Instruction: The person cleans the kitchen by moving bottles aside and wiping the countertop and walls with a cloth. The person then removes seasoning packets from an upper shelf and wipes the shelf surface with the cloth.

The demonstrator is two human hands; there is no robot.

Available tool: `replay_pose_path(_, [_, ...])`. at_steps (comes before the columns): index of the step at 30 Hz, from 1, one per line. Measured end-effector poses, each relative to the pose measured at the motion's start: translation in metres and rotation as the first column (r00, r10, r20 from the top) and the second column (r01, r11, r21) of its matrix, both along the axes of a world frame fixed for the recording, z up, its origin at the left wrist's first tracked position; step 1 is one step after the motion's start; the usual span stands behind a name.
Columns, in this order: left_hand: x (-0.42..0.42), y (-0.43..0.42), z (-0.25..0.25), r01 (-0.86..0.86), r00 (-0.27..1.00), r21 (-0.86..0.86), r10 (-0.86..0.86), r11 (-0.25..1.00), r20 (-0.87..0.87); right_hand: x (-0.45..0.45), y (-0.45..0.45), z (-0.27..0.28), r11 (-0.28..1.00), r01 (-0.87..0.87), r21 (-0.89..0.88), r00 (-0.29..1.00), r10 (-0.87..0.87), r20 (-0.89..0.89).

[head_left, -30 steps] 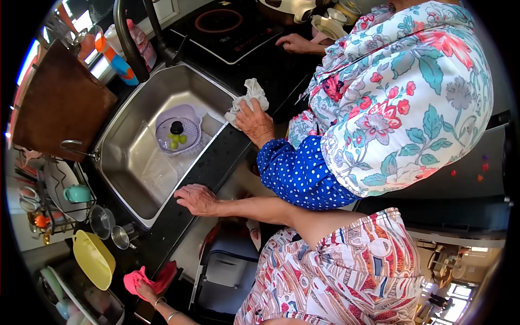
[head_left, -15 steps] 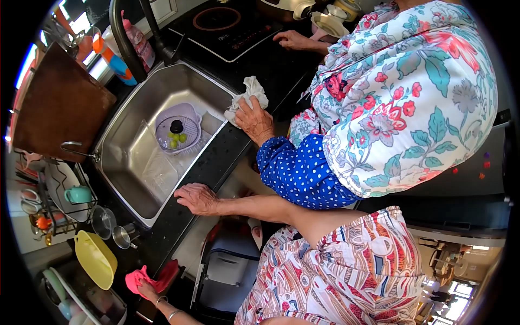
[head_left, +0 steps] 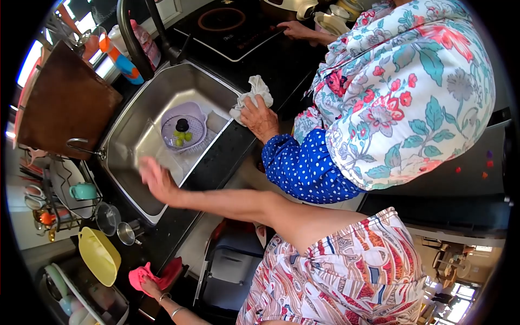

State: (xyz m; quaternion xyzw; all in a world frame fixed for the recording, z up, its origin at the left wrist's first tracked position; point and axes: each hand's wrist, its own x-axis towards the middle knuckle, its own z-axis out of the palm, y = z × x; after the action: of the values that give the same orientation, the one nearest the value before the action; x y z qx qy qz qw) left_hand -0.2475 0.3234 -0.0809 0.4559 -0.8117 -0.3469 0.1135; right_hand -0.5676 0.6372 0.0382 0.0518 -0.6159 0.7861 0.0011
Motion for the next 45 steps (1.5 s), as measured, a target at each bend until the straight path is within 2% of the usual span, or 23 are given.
replay_pose_path(1, [-0.004, 0.000, 0.004, -0.021, 0.997, 0.007, 0.021, 1.000, 0.070, -0.023, -0.011, -0.006, 0.991, 0.137, 0.004, 0.990, -0.137, 0.035])
replay_pose_path(2, [-0.012, 0.005, 0.012, -0.046, 0.990, 0.012, 0.044, 0.999, 0.135, -0.051, -0.020, -0.012, 0.963, 0.252, -0.093, 0.968, -0.251, 0.020])
replay_pose_path(3, [-0.015, 0.016, 0.017, -0.040, 0.997, -0.005, 0.040, 0.999, 0.066, -0.081, -0.031, -0.029, 0.922, 0.385, 0.032, 0.918, -0.378, -0.122])
replay_pose_path(5, [-0.010, 0.007, 0.012, -0.023, 0.993, -0.036, 0.026, 0.999, 0.111, -0.133, -0.018, -0.032, 0.922, 0.384, 0.052, 0.922, -0.380, -0.072])
replay_pose_path(6, [-0.010, 0.004, 0.009, -0.010, 0.989, -0.063, 0.019, 0.998, 0.146, -0.157, -0.003, -0.027, 0.819, 0.563, 0.114, 0.819, -0.534, -0.211])
replay_pose_path(7, [-0.013, 0.008, 0.010, -0.011, 0.990, -0.060, 0.019, 0.998, 0.140, -0.181, 0.016, -0.020, 0.775, 0.593, 0.217, 0.802, -0.591, -0.083])
replay_pose_path(8, [-0.016, 0.016, 0.015, -0.035, 0.991, -0.032, 0.039, 0.999, 0.129, -0.207, 0.035, -0.025, 0.667, 0.700, 0.253, 0.710, -0.688, -0.150])
replay_pose_path(9, [-0.016, 0.017, 0.019, -0.060, 0.991, -0.008, 0.061, 0.998, 0.122, -0.224, 0.060, -0.022, 0.608, 0.716, 0.344, 0.678, -0.722, -0.136])
replay_pose_path(10, [-0.012, 0.012, 0.014, -0.066, 0.990, -0.012, 0.067, 0.998, 0.121, -0.235, 0.085, -0.015, 0.606, 0.690, 0.395, 0.674, -0.737, -0.048])
replay_pose_path(12, [-0.005, 0.004, 0.002, -0.019, 0.996, -0.111, 0.029, 0.994, 0.090, -0.244, 0.125, -0.011, 0.556, 0.729, 0.399, 0.630, -0.773, -0.074])
replay_pose_path(13, [-0.021, 0.032, 0.031, -0.077, 0.989, -0.025, 0.079, 0.997, 0.122, -0.247, 0.143, -0.006, 0.526, 0.717, 0.458, 0.604, -0.797, -0.031])
replay_pose_path(14, [-0.021, 0.032, 0.031, -0.073, 0.990, -0.026, 0.075, 0.997, 0.120, -0.255, 0.157, -0.008, 0.437, 0.762, 0.478, 0.530, -0.845, -0.074])
replay_pose_path(17, [-0.017, 0.029, 0.028, -0.065, 0.995, -0.016, 0.066, 0.998, 0.072, -0.260, 0.195, 0.004, 0.414, 0.693, 0.591, 0.491, -0.871, 0.034])
replay_pose_path(20, [-0.017, 0.027, 0.031, -0.036, 0.987, 0.022, 0.032, 0.999, 0.155, -0.264, 0.225, 0.004, 0.393, 0.634, 0.666, 0.444, -0.890, 0.102])
replay_pose_path(24, [-0.018, 0.039, 0.035, -0.080, 0.995, -0.018, 0.081, 0.997, 0.059, -0.262, 0.258, -0.001, 0.323, 0.639, 0.699, 0.389, -0.919, 0.069])
replay_pose_path(27, [-0.023, 0.048, 0.043, -0.055, 0.996, -0.018, 0.056, 0.998, 0.068, -0.275, 0.286, -0.022, 0.302, 0.646, 0.701, 0.461, -0.886, -0.043])
replay_pose_path(30, [-0.021, 0.046, 0.039, -0.038, 0.999, -0.047, 0.037, 0.998, -0.030, -0.281, 0.297, -0.028, 0.299, 0.626, 0.720, 0.550, -0.824, -0.136])
replay_pose_path(32, [-0.031, 0.058, 0.059, -0.028, 0.996, 0.036, 0.024, 0.999, 0.091, -0.285, 0.301, -0.033, 0.296, 0.616, 0.730, 0.587, -0.790, -0.176])
replay_pose_path(33, [-0.029, 0.056, 0.055, -0.028, 0.995, 0.037, 0.024, 0.999, 0.096, -0.286, 0.301, -0.032, 0.297, 0.613, 0.732, 0.605, -0.772, -0.194])
replay_pose_path(36, [-0.017, 0.041, 0.036, -0.031, 0.997, -0.027, 0.033, 0.999, 0.076, -0.288, 0.304, -0.034, 0.296, 0.596, 0.746, 0.646, -0.729, -0.227])
replay_pose_path(38, [-0.012, 0.034, 0.027, -0.044, 0.999, -0.017, 0.044, 0.999, -0.024, -0.289, 0.304, -0.035, 0.296, 0.589, 0.752, 0.664, -0.707, -0.241])
replay_pose_path(42, [-0.007, 0.025, 0.022, -0.001, 0.999, -0.023, 0.002, 1.000, 0.048, -0.287, 0.304, -0.036, 0.297, 0.571, 0.765, 0.690, -0.679, -0.251])
replay_pose_path(45, [-0.012, 0.035, 0.031, -0.057, 0.998, 0.021, 0.056, 0.998, 0.030, -0.286, 0.304, -0.036, 0.297, 0.559, 0.774, 0.702, -0.666, -0.252])
